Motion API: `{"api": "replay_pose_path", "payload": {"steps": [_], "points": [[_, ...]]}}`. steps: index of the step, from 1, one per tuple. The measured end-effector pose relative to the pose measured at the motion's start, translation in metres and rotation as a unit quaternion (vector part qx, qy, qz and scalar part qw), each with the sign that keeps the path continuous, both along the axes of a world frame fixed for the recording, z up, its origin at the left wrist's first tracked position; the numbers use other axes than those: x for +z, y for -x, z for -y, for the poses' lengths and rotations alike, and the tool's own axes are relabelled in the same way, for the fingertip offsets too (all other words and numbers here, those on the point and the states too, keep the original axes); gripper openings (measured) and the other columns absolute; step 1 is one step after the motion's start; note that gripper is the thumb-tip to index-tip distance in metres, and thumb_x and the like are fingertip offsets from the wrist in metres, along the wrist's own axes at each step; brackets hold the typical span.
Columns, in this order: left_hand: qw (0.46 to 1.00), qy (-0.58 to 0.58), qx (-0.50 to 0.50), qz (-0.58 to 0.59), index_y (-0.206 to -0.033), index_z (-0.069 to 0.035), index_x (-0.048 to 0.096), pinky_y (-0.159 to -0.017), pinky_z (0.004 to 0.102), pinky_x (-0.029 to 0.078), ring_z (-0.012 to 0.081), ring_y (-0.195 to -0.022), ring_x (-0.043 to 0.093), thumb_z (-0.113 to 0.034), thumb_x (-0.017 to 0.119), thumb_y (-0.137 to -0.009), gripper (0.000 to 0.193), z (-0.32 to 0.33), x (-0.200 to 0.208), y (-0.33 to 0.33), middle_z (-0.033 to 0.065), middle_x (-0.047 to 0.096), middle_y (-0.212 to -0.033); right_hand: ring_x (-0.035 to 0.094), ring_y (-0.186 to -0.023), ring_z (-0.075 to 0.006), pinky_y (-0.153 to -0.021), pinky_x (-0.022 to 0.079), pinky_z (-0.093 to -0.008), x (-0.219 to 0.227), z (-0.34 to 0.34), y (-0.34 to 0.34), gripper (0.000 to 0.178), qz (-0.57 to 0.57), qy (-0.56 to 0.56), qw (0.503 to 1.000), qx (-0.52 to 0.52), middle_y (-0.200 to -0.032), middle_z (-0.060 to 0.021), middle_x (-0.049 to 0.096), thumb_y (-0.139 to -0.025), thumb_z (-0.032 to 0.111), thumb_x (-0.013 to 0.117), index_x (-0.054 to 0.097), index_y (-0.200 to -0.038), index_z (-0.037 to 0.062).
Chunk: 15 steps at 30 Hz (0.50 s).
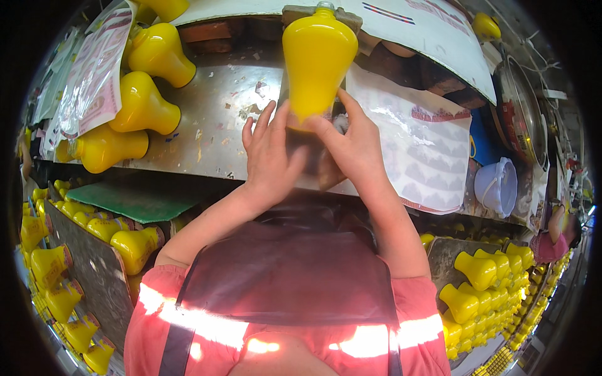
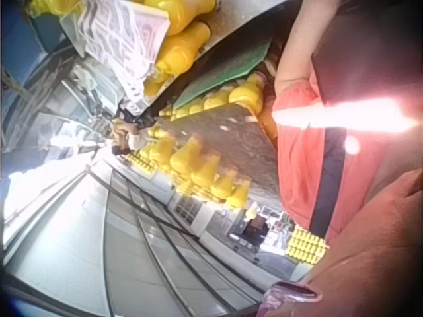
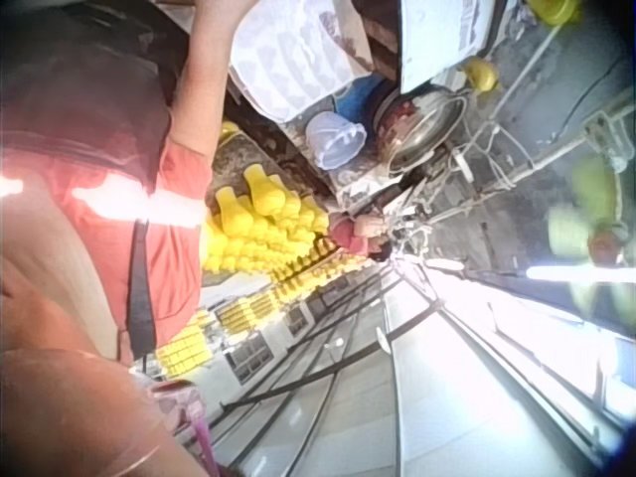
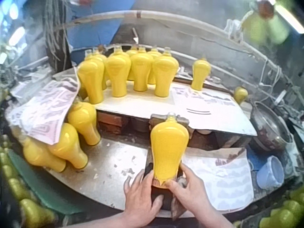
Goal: The person applies decorative stickers to yellow ceramic vases on a workbench. They peel each sticker from a sheet, place it on the vase, and smooth it with fingers and a small tool, then set the finished vase aside and repeat with the next item.
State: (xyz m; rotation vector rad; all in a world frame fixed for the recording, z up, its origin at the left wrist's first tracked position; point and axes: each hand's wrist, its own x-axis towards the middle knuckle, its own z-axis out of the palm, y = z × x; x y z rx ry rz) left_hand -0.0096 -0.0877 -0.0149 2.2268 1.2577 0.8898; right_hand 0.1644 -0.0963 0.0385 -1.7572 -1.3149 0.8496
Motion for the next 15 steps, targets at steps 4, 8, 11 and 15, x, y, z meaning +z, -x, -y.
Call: {"api": "replay_pose_path", "payload": {"steps": [4,8,11,15], "points": [[1.000,0.006,-0.001,-0.003,-0.156,0.001,0.031,-0.121,0.0582,0.014,0.0420,-0.149,0.030,-0.020,0.068,-0.088,0.080,0.000,0.000,0.000,0.0229,0.048,-0.148,0.064,-0.064,-0.0110,-0.063,0.052,-0.0262,0.011,-0.001,-0.012,0.056,-0.144,0.018,0.989,-0.019,-0.085,-0.0098,0.071,-0.097,0.033,0.065,0.057,-0.139,-0.0035],[1.000,-0.021,0.021,-0.009,-0.155,-0.001,0.034,-0.121,0.0560,0.016,0.0424,-0.150,0.028,-0.022,0.070,-0.087,0.080,0.000,-0.004,-0.001,0.0235,0.041,-0.153,0.065,-0.076,-0.0134,-0.070,0.053,-0.0285,0.023,0.000,-0.020,0.032,-0.168,-0.054,0.984,-0.018,-0.090,-0.0085,0.069,-0.097,0.020,0.065,0.064,-0.122,0.0000],[0.999,-0.017,0.037,-0.010,-0.153,-0.004,0.038,-0.122,0.0545,0.018,0.0431,-0.149,0.029,-0.025,0.073,-0.084,0.080,-0.002,-0.009,-0.002,0.0232,0.037,-0.157,0.071,-0.089,-0.0176,-0.076,0.057,-0.0297,0.028,0.001,-0.014,0.028,0.101,-0.170,0.976,0.086,-0.097,-0.0069,0.070,-0.090,-0.001,0.072,0.065,-0.117,0.0004],[0.998,0.009,0.049,0.024,-0.146,-0.011,0.049,-0.119,0.0564,0.020,0.0449,-0.144,0.031,-0.026,0.079,-0.076,0.078,-0.006,-0.015,-0.003,0.0244,0.037,-0.154,0.067,-0.078,-0.0317,-0.068,0.055,-0.0378,0.030,0.002,-0.005,0.036,0.358,-0.267,0.891,0.086,-0.093,-0.0140,0.068,-0.085,0.004,0.078,0.069,-0.119,0.0079]]}}
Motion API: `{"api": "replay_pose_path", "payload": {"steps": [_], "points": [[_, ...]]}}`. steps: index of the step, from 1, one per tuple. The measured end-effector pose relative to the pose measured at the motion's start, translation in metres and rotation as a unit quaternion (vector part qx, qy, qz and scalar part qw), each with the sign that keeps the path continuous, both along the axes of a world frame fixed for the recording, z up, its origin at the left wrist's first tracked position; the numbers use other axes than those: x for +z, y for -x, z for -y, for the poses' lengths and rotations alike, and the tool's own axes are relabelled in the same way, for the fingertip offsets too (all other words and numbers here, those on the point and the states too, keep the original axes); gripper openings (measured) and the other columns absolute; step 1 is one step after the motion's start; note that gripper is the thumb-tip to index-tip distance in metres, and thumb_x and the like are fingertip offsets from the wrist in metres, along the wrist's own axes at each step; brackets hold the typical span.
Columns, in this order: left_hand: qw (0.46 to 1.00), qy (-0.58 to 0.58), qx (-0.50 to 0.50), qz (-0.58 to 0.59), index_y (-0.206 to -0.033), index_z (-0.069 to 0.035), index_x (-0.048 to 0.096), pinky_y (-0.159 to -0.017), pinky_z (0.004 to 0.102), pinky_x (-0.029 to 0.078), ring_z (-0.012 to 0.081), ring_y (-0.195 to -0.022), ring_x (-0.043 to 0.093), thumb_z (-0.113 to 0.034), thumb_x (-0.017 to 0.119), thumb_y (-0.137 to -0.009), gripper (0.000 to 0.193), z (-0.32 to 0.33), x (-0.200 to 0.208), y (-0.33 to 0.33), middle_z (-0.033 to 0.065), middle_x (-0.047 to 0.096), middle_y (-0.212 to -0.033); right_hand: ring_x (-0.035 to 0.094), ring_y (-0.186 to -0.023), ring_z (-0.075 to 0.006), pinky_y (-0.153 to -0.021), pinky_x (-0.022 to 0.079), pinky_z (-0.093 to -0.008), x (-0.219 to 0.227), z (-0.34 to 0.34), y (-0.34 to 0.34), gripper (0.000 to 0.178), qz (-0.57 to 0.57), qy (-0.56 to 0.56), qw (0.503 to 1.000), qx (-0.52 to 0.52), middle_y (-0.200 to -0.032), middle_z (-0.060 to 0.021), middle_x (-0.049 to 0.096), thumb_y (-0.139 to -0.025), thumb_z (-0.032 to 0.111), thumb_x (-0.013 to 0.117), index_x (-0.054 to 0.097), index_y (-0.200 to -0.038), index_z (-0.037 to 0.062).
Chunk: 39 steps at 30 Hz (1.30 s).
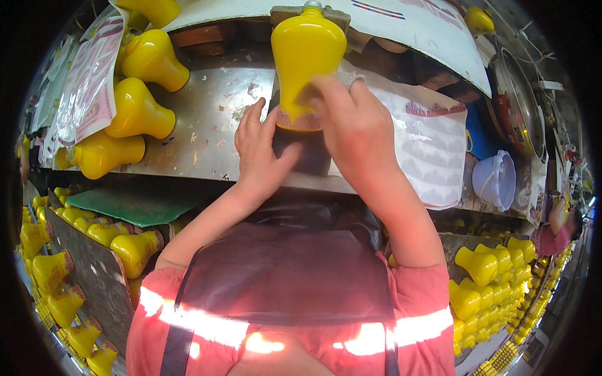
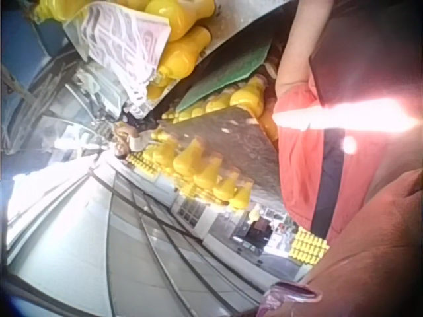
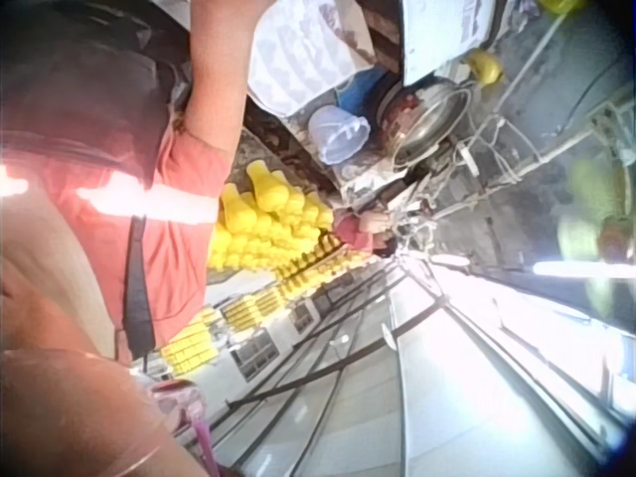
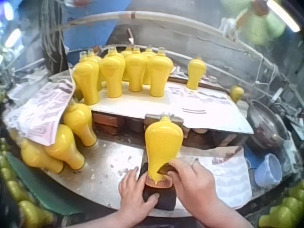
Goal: The person applies decorative stickers to yellow ceramic vases on a workbench. They peel each sticker from a sheet, place it on the vase, and smooth it with fingers and a small tool, then set the finished vase aside and repeat with the next item.
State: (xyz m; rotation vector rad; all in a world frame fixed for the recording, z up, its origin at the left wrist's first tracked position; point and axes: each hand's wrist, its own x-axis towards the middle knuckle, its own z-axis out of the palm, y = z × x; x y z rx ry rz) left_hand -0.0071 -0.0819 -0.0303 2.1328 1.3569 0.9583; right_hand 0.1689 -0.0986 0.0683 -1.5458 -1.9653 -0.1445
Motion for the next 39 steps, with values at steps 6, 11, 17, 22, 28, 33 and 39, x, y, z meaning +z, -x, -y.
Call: {"api": "replay_pose_path", "payload": {"steps": [6,11,17,22,28,33,39], "points": [[1.000,0.020,-0.017,-0.010,-0.147,-0.015,0.050,-0.119,0.0566,0.021,0.0450,-0.144,0.030,-0.030,0.081,-0.076,0.079,-0.005,-0.005,0.006,0.0245,0.036,-0.155,0.065,-0.075,-0.0332,-0.066,0.053,-0.0388,0.001,-0.008,-0.002,0.031,0.024,-0.007,0.999,0.032,-0.095,-0.0149,0.070,-0.085,0.004,0.078,0.072,-0.116,0.0087],[0.997,0.058,-0.025,0.049,-0.150,-0.016,0.049,-0.119,0.0533,0.024,0.0457,-0.143,0.031,-0.029,0.085,-0.074,0.085,-0.017,0.009,0.010,0.0247,0.037,-0.154,0.063,-0.072,-0.0190,-0.070,0.051,-0.0329,0.005,-0.005,-0.016,0.020,-0.240,0.040,0.969,-0.051,-0.088,-0.0103,0.070,-0.095,0.006,0.065,0.073,-0.114,0.0058],[0.986,-0.157,-0.033,-0.050,-0.144,-0.008,0.057,-0.109,0.0485,0.040,0.0375,-0.125,0.048,-0.030,0.089,-0.074,0.080,-0.035,0.036,-0.012,0.0192,0.045,-0.148,0.066,-0.071,-0.0296,-0.072,0.052,-0.0375,-0.024,0.048,0.008,0.059,-0.212,0.311,0.926,-0.035,-0.076,-0.0149,0.064,-0.098,0.009,0.051,0.043,-0.156,0.0064],[0.990,-0.071,-0.082,0.090,-0.136,-0.011,0.064,-0.089,0.0420,0.055,0.0345,-0.095,0.063,-0.021,0.092,-0.069,0.074,-0.048,0.040,-0.008,0.0134,0.053,-0.137,0.066,-0.075,-0.0427,-0.073,0.051,-0.0476,-0.033,0.051,0.014,0.070,-0.225,0.343,0.910,-0.054,-0.081,-0.0241,0.063,-0.096,0.008,0.050,0.026,-0.162,0.0047],[0.991,-0.135,-0.013,0.015,-0.148,-0.005,0.053,-0.099,0.0423,0.050,0.0314,-0.101,0.058,-0.019,0.090,-0.072,0.086,-0.036,0.041,-0.017,0.0153,0.050,-0.144,0.064,-0.074,-0.0463,-0.070,0.049,-0.0515,-0.024,0.048,0.019,0.073,-0.192,0.342,0.919,-0.051,-0.079,-0.0265,0.063,-0.096,0.009,0.050,0.022,-0.162,0.0042],[0.987,-0.126,-0.101,-0.004,-0.152,-0.007,0.048,-0.101,0.0430,0.048,0.0341,-0.107,0.057,-0.019,0.090,-0.073,0.090,-0.045,0.043,-0.008,0.0171,0.049,-0.145,0.064,-0.073,-0.0456,-0.070,0.050,-0.0507,-0.035,0.049,0.018,0.072,-0.200,0.331,0.920,-0.071,-0.080,-0.0267,0.063,-0.093,0.008,0.051,0.026,-0.161,0.0041],[0.994,-0.085,-0.042,0.049,-0.144,-0.008,0.059,-0.097,0.0399,0.052,0.0284,-0.105,0.059,-0.016,0.094,-0.067,0.085,-0.034,0.039,-0.013,0.0159,0.047,-0.147,0.068,-0.074,-0.0435,-0.071,0.053,-0.0509,-0.029,0.041,-0.001,0.072,-0.298,0.278,0.911,-0.071,-0.079,-0.0268,0.067,-0.088,0.010,0.053,0.036,-0.157,0.0067]]}}
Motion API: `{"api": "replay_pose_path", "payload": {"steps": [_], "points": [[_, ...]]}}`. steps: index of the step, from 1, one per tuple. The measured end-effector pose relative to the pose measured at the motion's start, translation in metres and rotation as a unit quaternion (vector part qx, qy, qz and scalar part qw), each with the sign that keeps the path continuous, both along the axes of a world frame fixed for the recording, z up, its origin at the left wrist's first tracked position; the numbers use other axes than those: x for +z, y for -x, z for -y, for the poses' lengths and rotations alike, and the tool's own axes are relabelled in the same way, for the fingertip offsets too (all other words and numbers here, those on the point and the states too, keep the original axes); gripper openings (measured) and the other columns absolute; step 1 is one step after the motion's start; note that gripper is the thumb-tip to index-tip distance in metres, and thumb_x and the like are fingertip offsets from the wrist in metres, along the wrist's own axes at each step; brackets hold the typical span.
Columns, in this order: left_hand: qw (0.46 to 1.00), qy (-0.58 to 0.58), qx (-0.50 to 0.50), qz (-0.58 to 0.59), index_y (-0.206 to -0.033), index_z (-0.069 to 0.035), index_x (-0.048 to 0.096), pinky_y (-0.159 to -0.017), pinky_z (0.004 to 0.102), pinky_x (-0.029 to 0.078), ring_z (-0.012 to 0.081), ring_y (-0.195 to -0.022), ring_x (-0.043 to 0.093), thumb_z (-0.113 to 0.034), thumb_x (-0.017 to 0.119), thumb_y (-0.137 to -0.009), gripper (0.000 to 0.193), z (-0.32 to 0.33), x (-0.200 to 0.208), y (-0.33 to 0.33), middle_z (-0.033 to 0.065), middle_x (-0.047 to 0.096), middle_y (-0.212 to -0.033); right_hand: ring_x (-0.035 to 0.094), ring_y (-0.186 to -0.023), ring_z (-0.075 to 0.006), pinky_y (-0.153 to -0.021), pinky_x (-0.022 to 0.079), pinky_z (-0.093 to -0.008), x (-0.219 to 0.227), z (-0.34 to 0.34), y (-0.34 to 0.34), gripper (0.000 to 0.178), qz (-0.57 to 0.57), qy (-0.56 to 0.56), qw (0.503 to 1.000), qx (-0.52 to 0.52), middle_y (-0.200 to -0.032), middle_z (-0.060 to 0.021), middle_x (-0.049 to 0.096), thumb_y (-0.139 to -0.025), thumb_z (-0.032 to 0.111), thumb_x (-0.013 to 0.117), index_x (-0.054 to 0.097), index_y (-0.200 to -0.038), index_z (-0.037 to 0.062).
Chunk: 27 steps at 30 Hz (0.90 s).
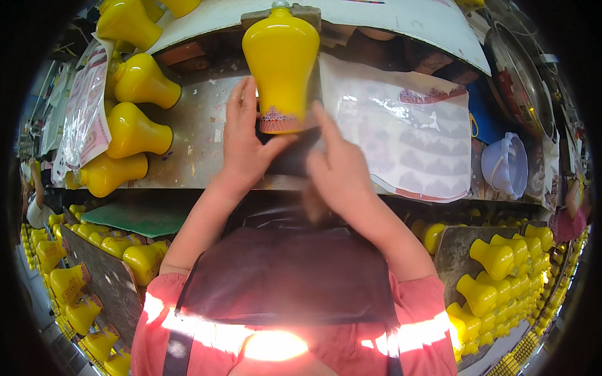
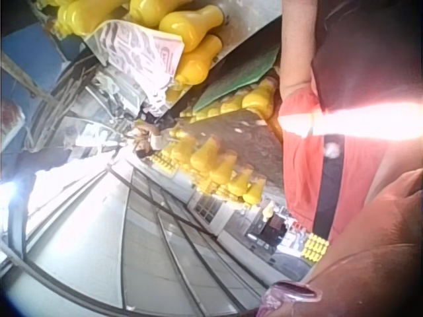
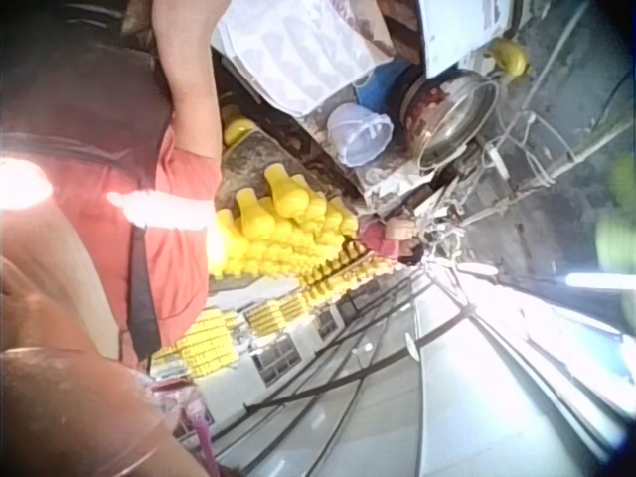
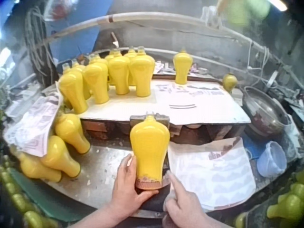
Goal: The person applies decorative stickers to yellow ceramic vases on a workbench. They peel each sticker from a sheet, place it on the vase, and smooth it with fingers and a small tool, then set the finished vase aside and repeat with the next item.
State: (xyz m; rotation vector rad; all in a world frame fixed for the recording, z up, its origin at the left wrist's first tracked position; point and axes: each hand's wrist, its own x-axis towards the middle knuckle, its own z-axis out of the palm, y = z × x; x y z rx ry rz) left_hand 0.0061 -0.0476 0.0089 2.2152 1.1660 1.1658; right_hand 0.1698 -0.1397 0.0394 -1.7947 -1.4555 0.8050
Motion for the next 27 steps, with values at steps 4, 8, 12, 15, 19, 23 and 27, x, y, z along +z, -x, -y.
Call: {"api": "replay_pose_path", "payload": {"steps": [4,8,12,15,19,23,27], "points": [[0.994,-0.055,-0.025,-0.092,-0.152,-0.006,0.047,-0.102,0.0422,0.050,0.0332,-0.110,0.059,-0.016,0.093,-0.068,0.097,-0.004,0.002,0.002,0.0180,0.046,-0.147,0.060,-0.071,-0.0121,-0.073,0.050,-0.0269,0.006,-0.009,-0.020,0.066,-0.065,0.001,0.996,-0.067,-0.074,-0.0076,0.066,-0.092,0.010,0.052,0.043,-0.157,0.0072],[0.995,0.015,-0.089,-0.038,-0.157,-0.001,0.036,-0.106,0.0426,0.047,0.0341,-0.113,0.058,-0.017,0.087,-0.075,0.098,-0.011,-0.005,0.013,0.0205,0.045,-0.149,0.058,-0.070,-0.0087,-0.069,0.048,-0.0254,-0.002,-0.022,-0.035,0.052,-0.124,0.048,0.991,-0.013,-0.071,-0.0015,0.061,-0.103,0.023,0.054,0.050,-0.152,0.0056],[0.993,0.017,-0.109,-0.034,-0.157,0.003,0.032,-0.104,0.0392,0.047,0.0293,-0.117,0.056,-0.020,0.077,-0.087,0.086,-0.012,-0.012,0.021,0.0209,0.042,-0.152,0.056,-0.067,-0.0061,-0.064,0.045,-0.0232,-0.005,-0.032,-0.040,0.049,-0.154,0.052,0.986,0.033,-0.072,0.0030,0.057,-0.107,0.034,0.054,0.056,-0.145,0.0024],[0.993,0.082,-0.081,0.008,-0.158,0.003,0.031,-0.102,0.0371,0.048,0.0267,-0.120,0.055,-0.022,0.073,-0.091,0.082,-0.009,-0.012,0.016,0.0203,0.043,-0.150,0.057,-0.072,-0.0054,-0.067,0.046,-0.0225,0.001,-0.035,-0.041,0.046,-0.189,0.116,0.975,0.026,-0.078,0.0002,0.062,-0.106,0.033,0.057,0.060,-0.140,0.0022],[0.983,0.163,-0.054,0.062,-0.157,-0.001,0.032,-0.117,0.0486,0.036,0.0413,-0.140,0.043,-0.026,0.075,-0.086,0.086,-0.004,-0.009,0.005,0.0248,0.040,-0.151,0.061,-0.080,-0.0063,-0.075,0.050,-0.0218,-0.002,-0.040,-0.034,0.042,-0.191,0.116,0.974,0.029,-0.090,-0.0039,0.071,-0.101,0.029,0.066,0.066,-0.132,0.0010],[0.984,0.162,-0.036,0.064,-0.157,-0.001,0.032,-0.116,0.0480,0.036,0.0407,-0.139,0.043,-0.026,0.076,-0.086,0.087,-0.002,-0.009,-0.001,0.0243,0.043,-0.148,0.064,-0.088,-0.0071,-0.082,0.051,-0.0225,-0.020,-0.046,-0.030,0.039,-0.174,0.101,0.979,0.004,-0.103,-0.0059,0.074,-0.097,0.025,0.073,0.070,-0.125,-0.0005],[0.979,0.185,-0.049,0.076,-0.158,-0.003,0.030,-0.116,0.0482,0.037,0.0414,-0.139,0.043,-0.025,0.079,-0.082,0.093,-0.004,-0.008,0.003,0.0233,0.043,-0.148,0.063,-0.090,-0.0081,-0.084,0.051,-0.0251,-0.023,-0.047,-0.037,0.041,-0.250,0.128,0.960,0.002,-0.107,-0.0051,0.074,-0.096,0.024,0.073,0.069,-0.128,-0.0015]]}}
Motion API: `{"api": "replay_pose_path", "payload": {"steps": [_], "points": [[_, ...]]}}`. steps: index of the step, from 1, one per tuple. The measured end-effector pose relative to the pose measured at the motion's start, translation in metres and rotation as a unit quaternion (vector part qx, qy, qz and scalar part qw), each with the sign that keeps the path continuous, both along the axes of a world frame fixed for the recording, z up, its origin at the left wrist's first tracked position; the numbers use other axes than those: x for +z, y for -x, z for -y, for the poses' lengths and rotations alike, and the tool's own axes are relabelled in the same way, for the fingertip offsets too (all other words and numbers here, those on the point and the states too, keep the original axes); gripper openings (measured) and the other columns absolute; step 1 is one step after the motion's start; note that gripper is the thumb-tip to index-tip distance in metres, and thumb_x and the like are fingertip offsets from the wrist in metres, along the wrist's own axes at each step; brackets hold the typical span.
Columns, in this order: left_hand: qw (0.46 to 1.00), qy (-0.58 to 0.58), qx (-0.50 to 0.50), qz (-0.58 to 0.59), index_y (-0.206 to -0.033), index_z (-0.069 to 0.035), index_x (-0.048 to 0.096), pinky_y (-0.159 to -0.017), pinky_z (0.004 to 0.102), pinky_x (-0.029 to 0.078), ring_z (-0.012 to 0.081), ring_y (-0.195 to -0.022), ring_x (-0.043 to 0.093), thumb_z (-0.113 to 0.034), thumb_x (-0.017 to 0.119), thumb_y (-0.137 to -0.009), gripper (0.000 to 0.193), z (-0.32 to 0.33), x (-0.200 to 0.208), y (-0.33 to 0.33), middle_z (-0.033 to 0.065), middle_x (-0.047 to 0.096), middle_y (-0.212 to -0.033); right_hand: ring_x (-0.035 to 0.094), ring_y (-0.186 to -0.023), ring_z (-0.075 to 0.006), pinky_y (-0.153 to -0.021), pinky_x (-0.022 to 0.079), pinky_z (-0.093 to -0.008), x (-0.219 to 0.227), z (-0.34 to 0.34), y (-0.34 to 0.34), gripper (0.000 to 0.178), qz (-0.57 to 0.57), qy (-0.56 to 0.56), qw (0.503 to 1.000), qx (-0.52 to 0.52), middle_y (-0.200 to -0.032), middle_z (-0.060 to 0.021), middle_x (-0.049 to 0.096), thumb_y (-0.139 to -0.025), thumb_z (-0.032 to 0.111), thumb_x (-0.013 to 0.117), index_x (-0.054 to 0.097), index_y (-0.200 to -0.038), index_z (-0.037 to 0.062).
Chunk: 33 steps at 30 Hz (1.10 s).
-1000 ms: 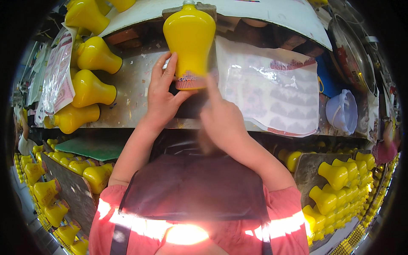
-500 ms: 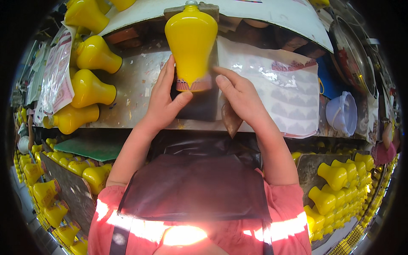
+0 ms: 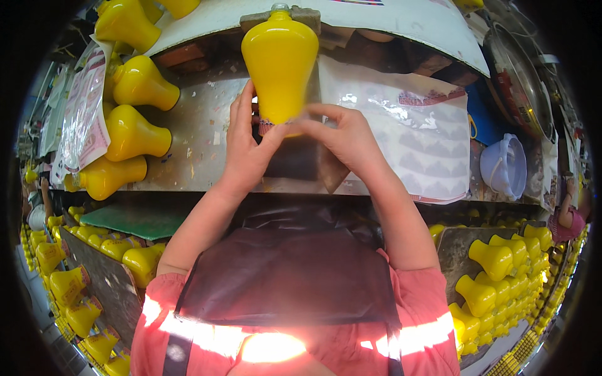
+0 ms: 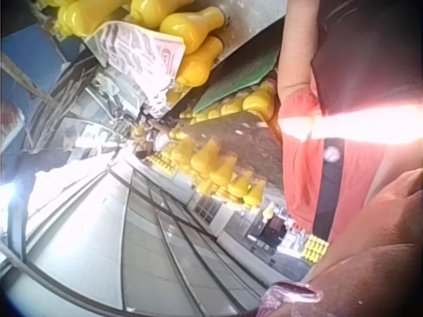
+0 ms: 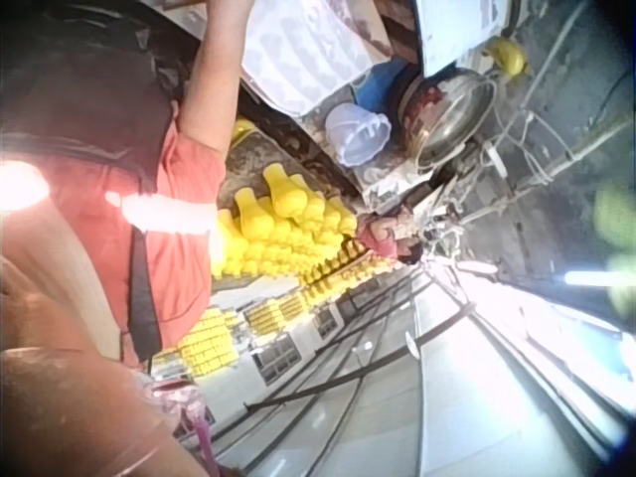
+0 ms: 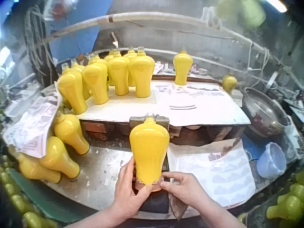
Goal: The person applies decorative stickers to yellow ceramic vases on a workbench. They peel each sticker from a sheet, place it on the vase, and smooth it with fingers and a small tool, then set the finished vase aside and repeat with the next item.
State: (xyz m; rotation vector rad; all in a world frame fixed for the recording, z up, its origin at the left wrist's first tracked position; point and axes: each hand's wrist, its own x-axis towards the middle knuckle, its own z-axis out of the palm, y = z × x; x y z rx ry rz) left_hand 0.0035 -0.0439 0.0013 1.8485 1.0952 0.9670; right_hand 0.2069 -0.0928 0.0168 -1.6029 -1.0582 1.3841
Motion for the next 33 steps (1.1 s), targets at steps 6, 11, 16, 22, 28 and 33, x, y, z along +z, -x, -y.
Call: {"api": "replay_pose_path", "payload": {"steps": [6,11,16,22,28,33], "points": [[0.972,-0.210,0.018,-0.100,-0.150,-0.014,0.050,-0.100,0.0452,0.046,0.0319,-0.116,0.053,-0.018,0.090,-0.070,0.089,0.003,0.006,-0.003,0.0174,0.043,-0.146,0.062,-0.086,-0.0086,-0.081,0.052,-0.0264,0.026,0.005,0.018,0.046,0.146,-0.044,0.988,0.021,-0.098,-0.0062,0.074,-0.097,0.027,0.071,0.066,-0.133,-0.0010],[0.972,-0.212,-0.022,-0.095,-0.149,-0.012,0.054,-0.098,0.0405,0.049,0.0269,-0.109,0.053,-0.020,0.090,-0.072,0.085,-0.008,0.005,0.005,0.0184,0.045,-0.146,0.064,-0.081,-0.0096,-0.076,0.052,-0.0270,0.040,0.001,0.017,0.047,0.154,-0.023,0.987,0.026,-0.094,-0.0073,0.073,-0.099,0.027,0.066,0.063,-0.137,-0.0005],[0.982,-0.181,-0.021,-0.054,-0.155,-0.002,0.039,-0.105,0.0382,0.046,0.0305,-0.121,0.056,-0.021,0.079,-0.087,0.081,-0.001,-0.006,0.009,0.0189,0.046,-0.148,0.065,-0.077,-0.0114,-0.071,0.051,-0.0259,0.034,0.005,0.018,0.053,0.115,-0.003,0.993,-0.020,-0.085,-0.0050,0.071,-0.099,0.035,0.065,0.063,-0.138,-0.0005],[0.997,-0.019,-0.046,0.051,-0.159,-0.003,0.030,-0.106,0.0395,0.045,0.0249,-0.124,0.055,-0.012,0.065,-0.093,0.075,-0.005,-0.008,0.009,0.0142,0.045,-0.149,0.070,-0.063,-0.0189,-0.064,0.055,-0.0340,0.017,0.001,0.021,0.060,0.141,-0.056,0.988,0.020,-0.071,-0.0104,0.070,-0.093,0.046,0.066,0.064,-0.135,0.0039],[0.997,0.000,-0.057,0.053,-0.159,-0.004,0.029,-0.109,0.0401,0.043,0.0254,-0.129,0.052,-0.013,0.065,-0.092,0.076,-0.005,-0.010,0.011,0.0135,0.043,-0.151,0.065,-0.056,-0.0106,-0.054,0.050,-0.0264,0.013,-0.001,0.021,0.042,0.217,-0.133,0.967,0.002,-0.067,-0.0045,0.067,-0.101,0.028,0.057,0.066,-0.136,0.0059],[0.996,-0.053,-0.065,0.026,-0.159,-0.008,0.030,-0.111,0.0421,0.042,0.0303,-0.131,0.051,-0.018,0.077,-0.086,0.088,-0.003,-0.003,0.012,0.0153,0.043,-0.150,0.069,-0.064,-0.0216,-0.065,0.054,-0.0337,0.018,-0.003,0.023,0.054,0.071,-0.025,0.997,-0.020,-0.072,-0.0121,0.069,-0.096,0.045,0.061,0.066,-0.135,0.0080]]}}
